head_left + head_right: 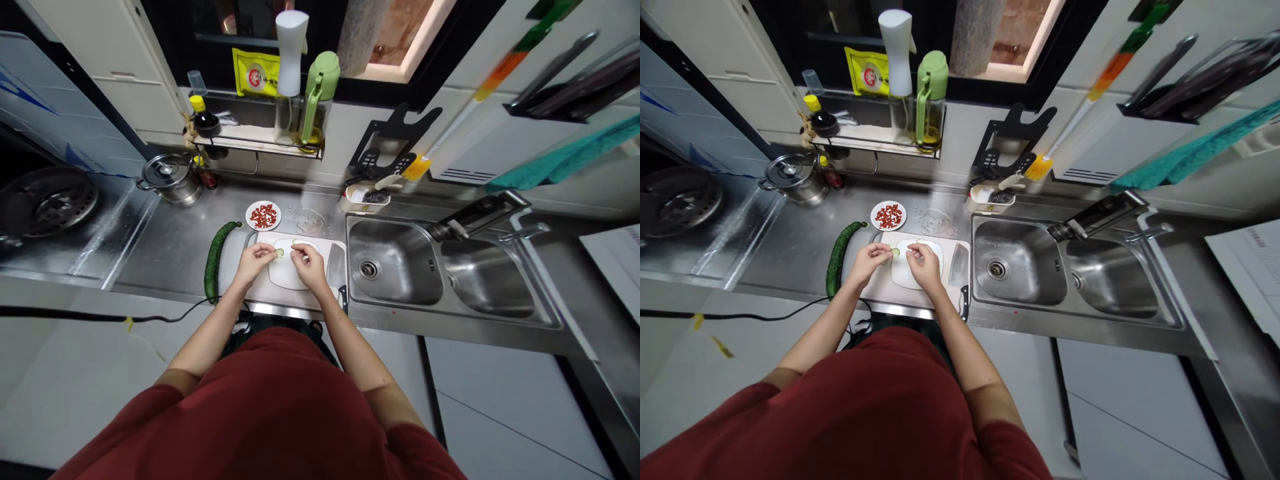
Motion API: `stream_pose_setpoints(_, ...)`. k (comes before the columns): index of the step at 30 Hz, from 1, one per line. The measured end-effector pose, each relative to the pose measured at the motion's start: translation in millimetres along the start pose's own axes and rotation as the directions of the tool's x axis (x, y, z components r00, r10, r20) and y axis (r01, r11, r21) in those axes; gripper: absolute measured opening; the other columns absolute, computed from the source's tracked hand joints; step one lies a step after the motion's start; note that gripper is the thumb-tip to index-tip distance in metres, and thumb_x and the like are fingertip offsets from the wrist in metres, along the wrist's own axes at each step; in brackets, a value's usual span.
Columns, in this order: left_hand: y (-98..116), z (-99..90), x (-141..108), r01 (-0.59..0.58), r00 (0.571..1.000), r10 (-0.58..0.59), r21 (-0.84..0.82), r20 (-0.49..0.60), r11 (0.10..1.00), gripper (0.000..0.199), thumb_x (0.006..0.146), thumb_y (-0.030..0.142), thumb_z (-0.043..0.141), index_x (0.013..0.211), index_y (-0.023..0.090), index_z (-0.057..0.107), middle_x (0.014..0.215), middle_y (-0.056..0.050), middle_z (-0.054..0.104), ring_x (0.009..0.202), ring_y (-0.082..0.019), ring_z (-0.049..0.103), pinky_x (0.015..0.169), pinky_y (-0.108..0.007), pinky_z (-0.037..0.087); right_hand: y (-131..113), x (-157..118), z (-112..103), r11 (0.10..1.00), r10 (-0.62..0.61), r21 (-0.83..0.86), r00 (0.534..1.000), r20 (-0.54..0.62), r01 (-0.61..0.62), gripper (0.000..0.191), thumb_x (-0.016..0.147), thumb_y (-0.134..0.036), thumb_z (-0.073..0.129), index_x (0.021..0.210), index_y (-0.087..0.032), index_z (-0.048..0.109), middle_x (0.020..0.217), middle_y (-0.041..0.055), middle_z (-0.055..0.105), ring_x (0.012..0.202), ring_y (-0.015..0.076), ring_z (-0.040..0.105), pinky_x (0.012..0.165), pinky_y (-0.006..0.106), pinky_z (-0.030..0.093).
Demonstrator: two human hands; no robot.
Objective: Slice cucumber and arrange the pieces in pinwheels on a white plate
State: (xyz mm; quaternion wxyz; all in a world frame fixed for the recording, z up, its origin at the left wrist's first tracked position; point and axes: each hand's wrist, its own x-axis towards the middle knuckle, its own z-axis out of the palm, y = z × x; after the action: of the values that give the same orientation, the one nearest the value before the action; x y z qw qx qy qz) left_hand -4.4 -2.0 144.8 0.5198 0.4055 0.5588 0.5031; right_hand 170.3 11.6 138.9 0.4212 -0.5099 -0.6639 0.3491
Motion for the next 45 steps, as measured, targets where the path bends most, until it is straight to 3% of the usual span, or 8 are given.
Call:
stream_pose_setpoints(7, 19.8, 14.0, -2.7, -0.079, 0.994, 0.080, -0.011, 0.076, 0.997, 0.026, 0.062, 0.031, 0.077, 0.078, 0.015, 0.066, 0.072, -0.001, 0.063, 0.065, -0.010, 0.056, 0.064, -0.022, 0.044, -28.9, 9.0, -6.1, 0.988, -0.098, 0.128, 0.994, 0.042, 0.091, 0.014, 0.083, -0.032, 0.055, 0.083, -0.021, 0.063, 0.088, 0.0025, 0.064, 0.089, 0.0162, 0.056, 0.069, 0.025, 0.044)
stream_pose_setpoints(11, 20.8, 19.4, -5.7, -0.057, 0.998, 0.059, -0.073, 0.030, 0.996, 0.032, 0.064, 0.034, 0.076, 0.087, 0.016, 0.064, 0.073, -0.001, 0.063, 0.064, -0.008, 0.054, 0.060, -0.019, 0.043, -29.5, 9.2, -7.2, 0.987, -0.057, 0.149, 0.998, 0.030, 0.052, 0.015, 0.084, -0.033, 0.053, 0.079, -0.020, 0.061, 0.086, 0.0022, 0.063, 0.088, 0.0158, 0.057, 0.070, 0.025, 0.044)
stream_pose_setpoints(14, 21.5, 21.5, -9.4, 0.159, 0.985, -0.141, -0.225, 0.096, 0.961, 0.038, 0.070, 0.042, 0.071, 0.097, 0.018, 0.060, 0.071, -0.001, 0.063, 0.055, -0.006, 0.051, 0.049, -0.016, 0.036, -28.5, 10.0, -9.0, 0.980, -0.021, 0.197, 1.000, 0.017, 0.017, 0.017, 0.084, -0.035, 0.052, 0.081, -0.020, 0.060, 0.088, 0.0028, 0.063, 0.089, 0.0160, 0.057, 0.070, 0.026, 0.045)
stream_pose_setpoints(17, 23.5, 24.1, -11.4, 0.431, 0.888, -0.327, -0.343, 0.322, 0.835, 0.040, 0.074, 0.048, 0.065, 0.101, 0.019, 0.057, 0.072, -0.002, 0.063, 0.055, -0.007, 0.053, 0.046, -0.016, 0.035, -28.8, 10.7, -11.5, 0.975, -0.027, 0.222, 1.000, 0.003, 0.026, 0.017, 0.084, -0.035, 0.053, 0.082, -0.020, 0.061, 0.089, 0.0031, 0.064, 0.090, 0.0166, 0.058, 0.073, 0.027, 0.045)
stream_pose_setpoints(21, 28.7, 29.7, -9.3, 0.556, 0.810, -0.359, -0.411, 0.464, 0.722, 0.034, 0.076, 0.046, 0.064, 0.098, 0.020, 0.059, 0.073, -0.003, 0.062, 0.058, -0.009, 0.056, 0.045, -0.017, 0.036, -31.1, 10.6, -14.9, 0.980, -0.037, 0.196, 0.999, -0.007, 0.038, 0.015, 0.084, -0.034, 0.054, 0.083, -0.021, 0.062, 0.092, 0.0036, 0.065, 0.094, 0.0178, 0.057, 0.079, 0.031, 0.044)
stream_pose_setpoints(29, 39.1, 32.5, -5.8, 0.473, 0.859, -0.284, -0.444, 0.427, 0.761, 0.037, 0.070, 0.022, 0.071, 0.105, 0.022, 0.058, 0.074, 0.002, 0.057, 0.058, -0.005, 0.053, 0.049, -0.015, 0.040, -32.6, 8.8, -20.9, 0.977, -0.126, 0.173, 0.992, 0.013, 0.122, 0.013, 0.085, -0.032, 0.055, 0.079, -0.022, 0.061, 0.093, 0.0031, 0.064, 0.095, 0.0171, 0.056, 0.081, 0.032, 0.044)
stream_pose_setpoints(34, 44.7, 29.7, -7.2, 0.341, 0.918, -0.223, -0.363, 0.329, 0.867, 0.045, 0.067, 0.022, 0.073, 0.109, 0.022, 0.056, 0.072, 0.003, 0.057, 0.061, -0.005, 0.052, 0.050, -0.013, 0.037, -30.7, 8.1, -21.8, 0.979, -0.132, 0.159, 0.991, 0.019, 0.127, 0.012, 0.084, -0.032, 0.057, 0.080, -0.023, 0.062, 0.095, 0.0036, 0.063, 0.097, 0.0177, 0.055, 0.080, 0.032, 0.044)
stream_pose_setpoints(45, 44.0, 29.2, -7.5, 0.079, 0.981, -0.039, -0.211, 0.189, 0.974, 0.048, 0.060, 0.022, 0.075, 0.105, 0.020, 0.057, 0.071, 0.004, 0.060, 0.059, -0.005, 0.052, 0.057, -0.018, 0.039, -31.9, 8.3, -21.2, 0.970, -0.152, 0.189, 0.988, -0.003, 0.150, 0.011, 0.083, -0.032, 0.059, 0.078, -0.022, 0.061, 0.093, 0.0035, 0.062, 0.094, 0.0170, 0.056, 0.075, 0.030, 0.045)
